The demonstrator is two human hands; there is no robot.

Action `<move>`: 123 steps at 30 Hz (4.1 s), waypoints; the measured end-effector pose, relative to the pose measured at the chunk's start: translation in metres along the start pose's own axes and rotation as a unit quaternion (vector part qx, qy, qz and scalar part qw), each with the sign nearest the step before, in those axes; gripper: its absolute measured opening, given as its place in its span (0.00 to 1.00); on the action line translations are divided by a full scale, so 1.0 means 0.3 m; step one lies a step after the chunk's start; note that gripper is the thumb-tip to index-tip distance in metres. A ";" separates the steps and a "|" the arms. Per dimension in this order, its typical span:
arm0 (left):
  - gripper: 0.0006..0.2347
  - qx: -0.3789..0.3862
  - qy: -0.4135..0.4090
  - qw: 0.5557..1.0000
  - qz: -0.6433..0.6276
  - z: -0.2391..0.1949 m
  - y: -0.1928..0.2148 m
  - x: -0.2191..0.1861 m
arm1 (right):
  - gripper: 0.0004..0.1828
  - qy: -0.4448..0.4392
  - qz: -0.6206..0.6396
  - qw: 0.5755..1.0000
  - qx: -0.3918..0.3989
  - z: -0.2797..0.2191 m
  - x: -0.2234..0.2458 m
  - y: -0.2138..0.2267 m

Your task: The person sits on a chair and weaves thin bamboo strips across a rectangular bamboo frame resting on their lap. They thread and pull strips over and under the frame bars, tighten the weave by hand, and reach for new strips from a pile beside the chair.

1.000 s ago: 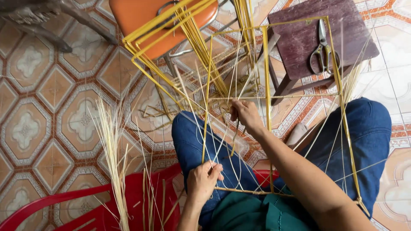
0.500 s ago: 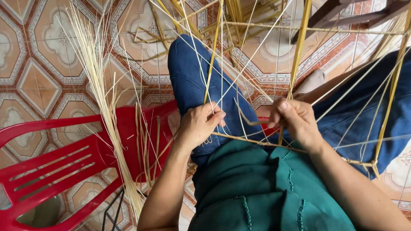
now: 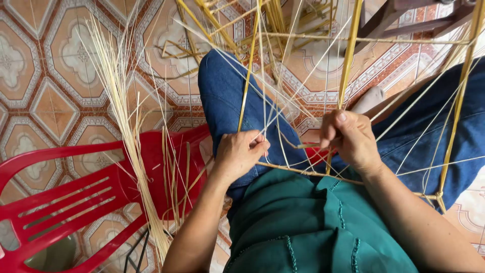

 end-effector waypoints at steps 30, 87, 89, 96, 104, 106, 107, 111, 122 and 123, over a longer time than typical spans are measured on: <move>0.07 0.084 0.035 0.855 -0.511 0.155 -0.084 0.151 | 0.08 -0.084 -0.521 0.850 -0.007 -0.153 0.415 -0.117; 0.10 -0.233 -0.193 0.953 0.014 -0.161 -0.019 -0.042 | 0.20 0.075 -0.412 0.884 0.210 0.014 0.076 -0.313; 0.10 -0.171 -0.190 0.967 -0.022 -0.142 -0.014 -0.022 | 0.19 0.020 -0.496 0.848 0.186 0.023 0.052 -0.290; 0.09 -0.098 -0.075 0.986 -0.109 -0.097 -0.004 0.022 | 0.12 0.007 -0.491 0.831 0.263 -0.005 -0.078 -0.178; 0.05 -0.145 -0.203 0.968 0.019 -0.136 -0.039 0.013 | 0.13 -0.039 -0.566 0.810 0.149 -0.032 0.072 -0.235; 0.04 -0.143 -0.177 0.974 -0.016 -0.116 -0.049 0.043 | 0.11 -0.015 -0.566 0.803 0.187 -0.088 0.062 -0.243; 0.04 -0.142 -0.154 0.976 -0.051 -0.105 -0.052 0.060 | 0.10 0.011 -0.566 0.794 0.222 -0.118 0.061 -0.255; 0.06 -0.163 -0.090 0.978 -0.095 -0.082 -0.062 0.056 | 0.16 -0.086 -0.651 0.692 0.299 -0.142 -0.022 -0.276; 0.06 -0.210 -0.127 0.969 0.030 -0.132 -0.024 -0.058 | 0.16 -0.155 -0.414 0.886 0.138 0.093 -0.128 -0.206; 0.06 -0.213 -0.132 0.968 0.030 -0.127 -0.028 -0.063 | 0.16 -0.150 -0.416 0.887 0.136 0.098 -0.120 -0.212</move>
Point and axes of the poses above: each hand's wrist, its own z-axis towards the middle knuckle, its own y-axis out of the back of the hand, x = y × z, the point moved 6 cm from there along z, towards the middle knuckle, and after that the axes turned 15 degrees about y, right-handed, at the moved point
